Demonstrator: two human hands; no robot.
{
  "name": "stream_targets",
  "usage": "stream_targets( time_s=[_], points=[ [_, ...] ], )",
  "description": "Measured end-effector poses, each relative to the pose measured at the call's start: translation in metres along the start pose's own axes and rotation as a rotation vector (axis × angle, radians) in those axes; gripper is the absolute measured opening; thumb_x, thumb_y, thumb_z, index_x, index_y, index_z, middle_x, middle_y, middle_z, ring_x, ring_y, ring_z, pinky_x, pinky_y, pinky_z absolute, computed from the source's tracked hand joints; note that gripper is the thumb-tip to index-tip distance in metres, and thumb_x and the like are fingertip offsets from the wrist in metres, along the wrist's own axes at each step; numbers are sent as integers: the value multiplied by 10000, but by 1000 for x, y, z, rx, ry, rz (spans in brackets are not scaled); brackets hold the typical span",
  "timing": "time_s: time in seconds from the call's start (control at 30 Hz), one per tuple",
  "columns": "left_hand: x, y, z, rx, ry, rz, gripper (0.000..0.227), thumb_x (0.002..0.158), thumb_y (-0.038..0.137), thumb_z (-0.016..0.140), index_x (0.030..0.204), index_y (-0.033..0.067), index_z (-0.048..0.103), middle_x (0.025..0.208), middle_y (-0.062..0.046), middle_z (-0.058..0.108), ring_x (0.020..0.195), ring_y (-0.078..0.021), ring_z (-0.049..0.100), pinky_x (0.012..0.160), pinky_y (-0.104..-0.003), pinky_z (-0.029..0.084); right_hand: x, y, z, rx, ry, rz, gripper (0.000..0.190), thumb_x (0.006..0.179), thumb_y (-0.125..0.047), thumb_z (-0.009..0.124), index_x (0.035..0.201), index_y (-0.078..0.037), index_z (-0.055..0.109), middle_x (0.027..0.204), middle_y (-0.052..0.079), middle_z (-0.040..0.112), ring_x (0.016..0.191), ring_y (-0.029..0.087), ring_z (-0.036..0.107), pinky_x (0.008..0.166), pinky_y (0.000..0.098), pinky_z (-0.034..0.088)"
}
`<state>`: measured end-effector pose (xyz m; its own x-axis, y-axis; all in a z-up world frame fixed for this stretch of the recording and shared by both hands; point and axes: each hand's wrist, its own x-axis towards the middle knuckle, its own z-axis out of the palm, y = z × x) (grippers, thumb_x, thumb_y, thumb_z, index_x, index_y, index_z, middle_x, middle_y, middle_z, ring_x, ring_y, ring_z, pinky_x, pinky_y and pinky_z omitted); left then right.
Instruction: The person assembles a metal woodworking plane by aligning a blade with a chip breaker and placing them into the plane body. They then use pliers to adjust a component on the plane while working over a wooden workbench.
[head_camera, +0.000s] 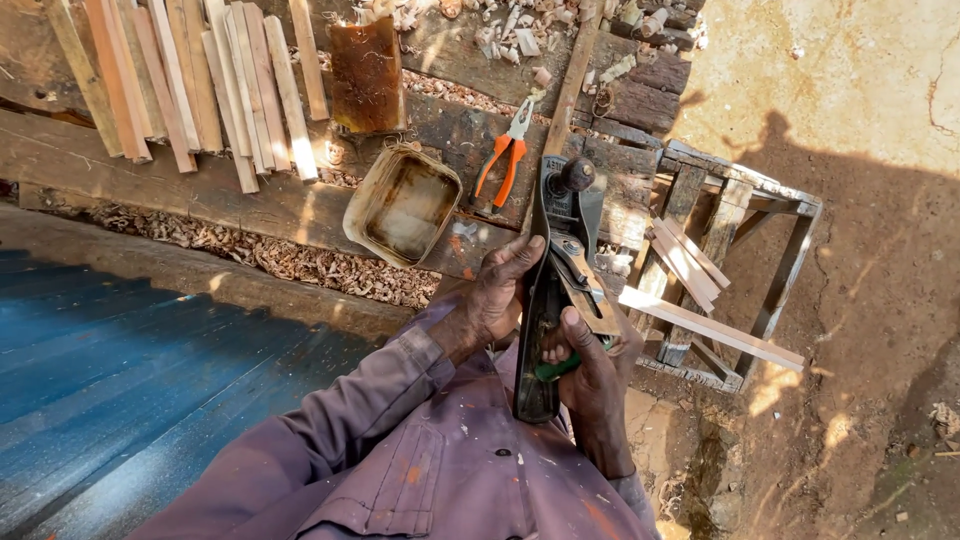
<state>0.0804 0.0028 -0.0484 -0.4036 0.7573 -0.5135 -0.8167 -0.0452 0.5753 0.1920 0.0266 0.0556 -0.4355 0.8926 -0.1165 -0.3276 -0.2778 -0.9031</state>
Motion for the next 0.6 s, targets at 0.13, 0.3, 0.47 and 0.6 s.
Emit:
stream_targets(
  time_s=[0.13, 0.3, 0.47, 0.6],
  points=[
    [26, -12, -13, -70, 12, -34, 457, 954, 408, 780, 1254, 69, 714, 872, -141, 744, 805, -212, 717, 800, -355, 626, 5, 10, 5, -25, -6, -25, 561, 915, 23, 670, 1403, 202, 458, 473, 179, 571, 394, 226, 595, 499, 300, 538],
    [14, 49, 32, -71, 40, 28, 454, 924, 353, 787, 1252, 55, 691, 869, -142, 745, 794, -222, 745, 772, -360, 649, 5, 10, 11, -65, 23, 9, 568, 897, -5, 687, 1395, 167, 476, 479, 179, 589, 402, 213, 614, 481, 296, 550],
    [14, 43, 25, -63, 65, -5, 430, 906, 348, 809, 1227, 74, 725, 820, -142, 732, 749, -234, 742, 726, -357, 657, 6, 20, 1, -129, 45, 8, 639, 879, -29, 715, 1439, 153, 467, 476, 169, 593, 403, 210, 625, 474, 300, 545],
    [15, 24, 14, -55, 120, -58, 433, 881, 364, 835, 1195, 78, 748, 821, -147, 742, 748, -230, 735, 723, -351, 647, 6, 25, -3, -146, 59, 8, 641, 873, -23, 730, 1438, 149, 480, 471, 178, 596, 401, 220, 632, 484, 304, 550]
  ],
)
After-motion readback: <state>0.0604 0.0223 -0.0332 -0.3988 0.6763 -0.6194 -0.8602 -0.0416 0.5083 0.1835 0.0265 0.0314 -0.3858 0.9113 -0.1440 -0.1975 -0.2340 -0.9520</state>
